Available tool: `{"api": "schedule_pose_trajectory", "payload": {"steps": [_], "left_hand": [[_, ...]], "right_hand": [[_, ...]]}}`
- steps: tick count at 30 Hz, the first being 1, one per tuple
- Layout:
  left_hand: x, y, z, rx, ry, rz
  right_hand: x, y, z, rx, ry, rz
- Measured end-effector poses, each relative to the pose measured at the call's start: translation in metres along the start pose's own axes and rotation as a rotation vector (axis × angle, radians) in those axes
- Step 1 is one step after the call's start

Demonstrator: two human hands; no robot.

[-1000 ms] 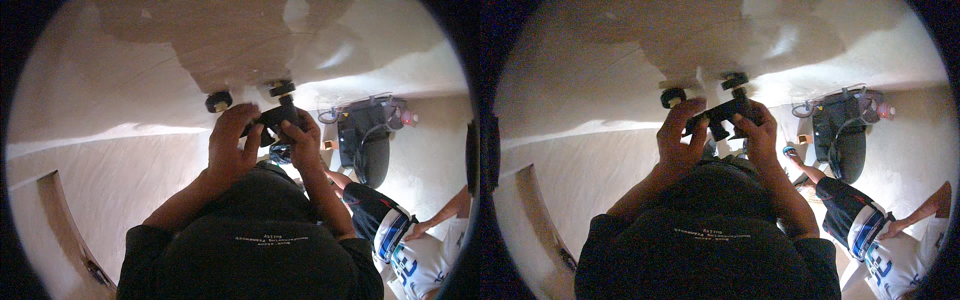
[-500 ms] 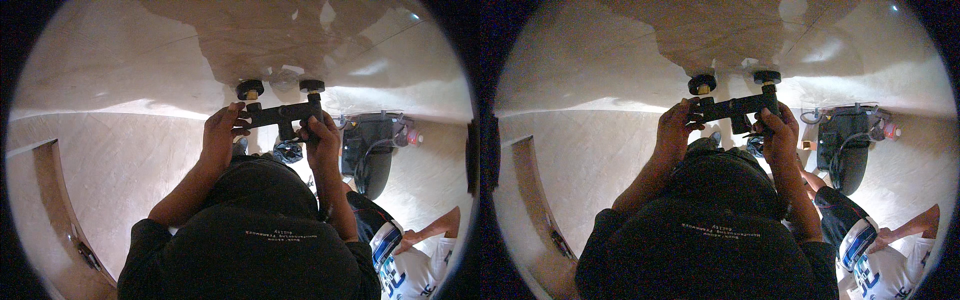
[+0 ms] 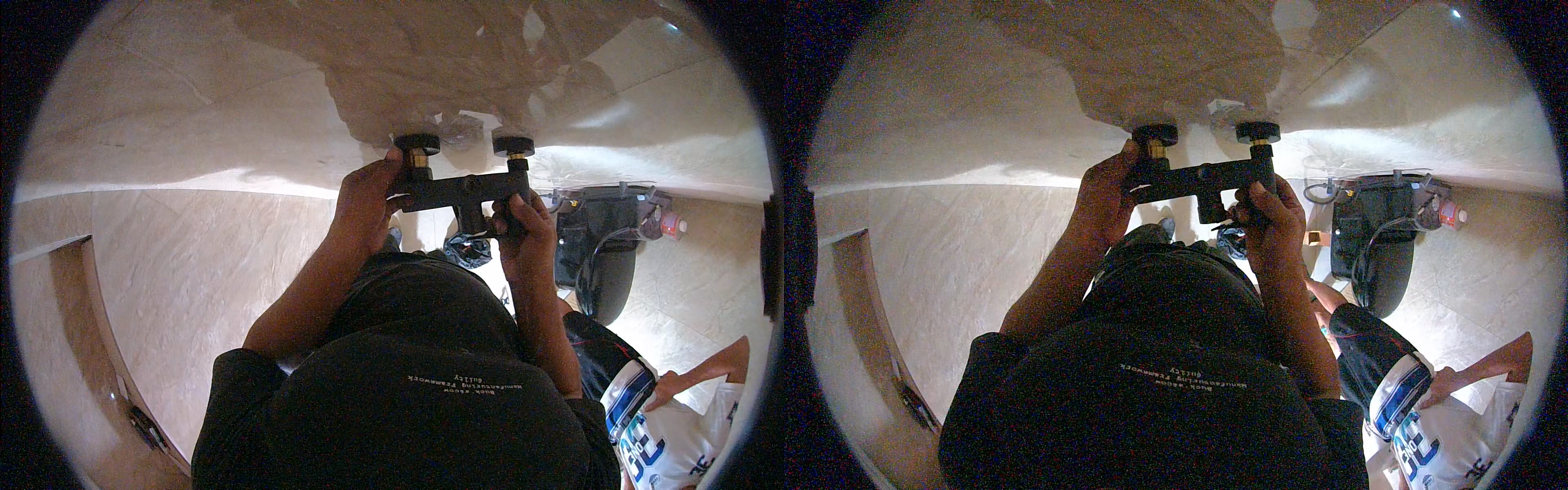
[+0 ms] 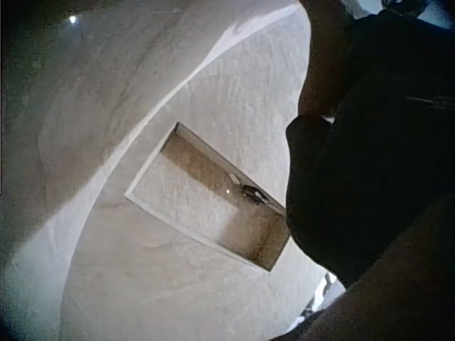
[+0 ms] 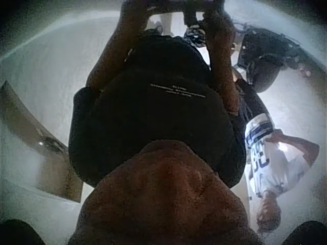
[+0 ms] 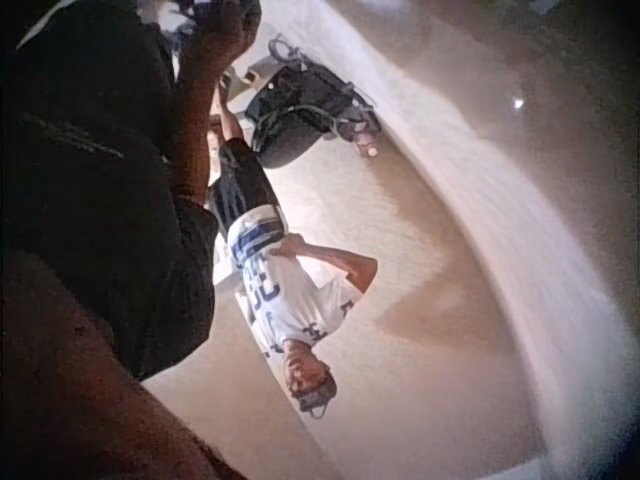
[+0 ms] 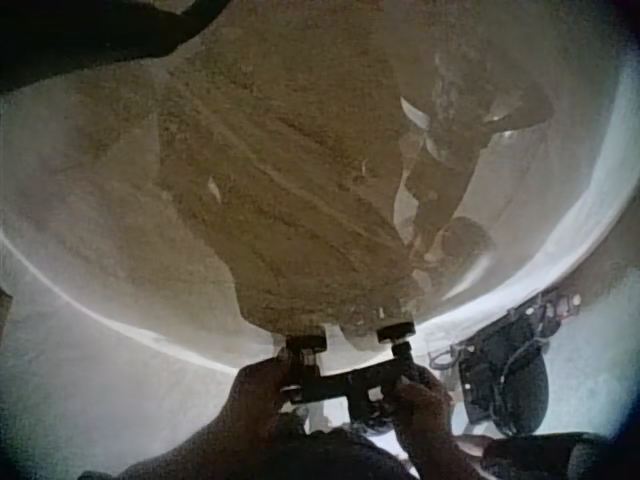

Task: The person installs a shower faucet by attaching the valve assembly to the wall pipes, using a wrench to tighten the connections, and then fitting the external faucet hardware over the valve.

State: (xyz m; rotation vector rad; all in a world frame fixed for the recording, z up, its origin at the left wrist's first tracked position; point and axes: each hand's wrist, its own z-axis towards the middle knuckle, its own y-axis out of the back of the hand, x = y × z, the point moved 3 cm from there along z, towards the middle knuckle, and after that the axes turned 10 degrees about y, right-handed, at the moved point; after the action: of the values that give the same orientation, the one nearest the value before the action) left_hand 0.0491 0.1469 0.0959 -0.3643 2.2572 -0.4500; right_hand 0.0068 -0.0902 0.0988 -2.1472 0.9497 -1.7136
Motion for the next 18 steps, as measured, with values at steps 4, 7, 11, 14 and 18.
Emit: {"api": "schedule_pose_trajectory", "payload": {"steps": [4,7,11,14,18], "left_hand": [[0.001,0.001,-0.003,0.01,0.072,-0.078],[0.003,0.003,-0.004,0.039,0.093,-0.103],[-0.005,0.006,-0.006,0.08,0.064,-0.054],[-0.011,0.003,-0.006,0.069,0.068,-0.034],[-0.001,0.013,0.0,0.147,0.079,-0.107]], "right_hand": [[-0.001,0.0,0.0,-0.009,0.013,-0.036],[-0.002,-0.003,-0.001,0.013,0.029,-0.048],[-0.009,-0.001,-0.001,-0.013,0.055,0.026],[-0.013,0.003,-0.002,-0.038,0.071,0.032],[-0.01,0.0,-0.002,-0.006,0.074,0.04]]}}
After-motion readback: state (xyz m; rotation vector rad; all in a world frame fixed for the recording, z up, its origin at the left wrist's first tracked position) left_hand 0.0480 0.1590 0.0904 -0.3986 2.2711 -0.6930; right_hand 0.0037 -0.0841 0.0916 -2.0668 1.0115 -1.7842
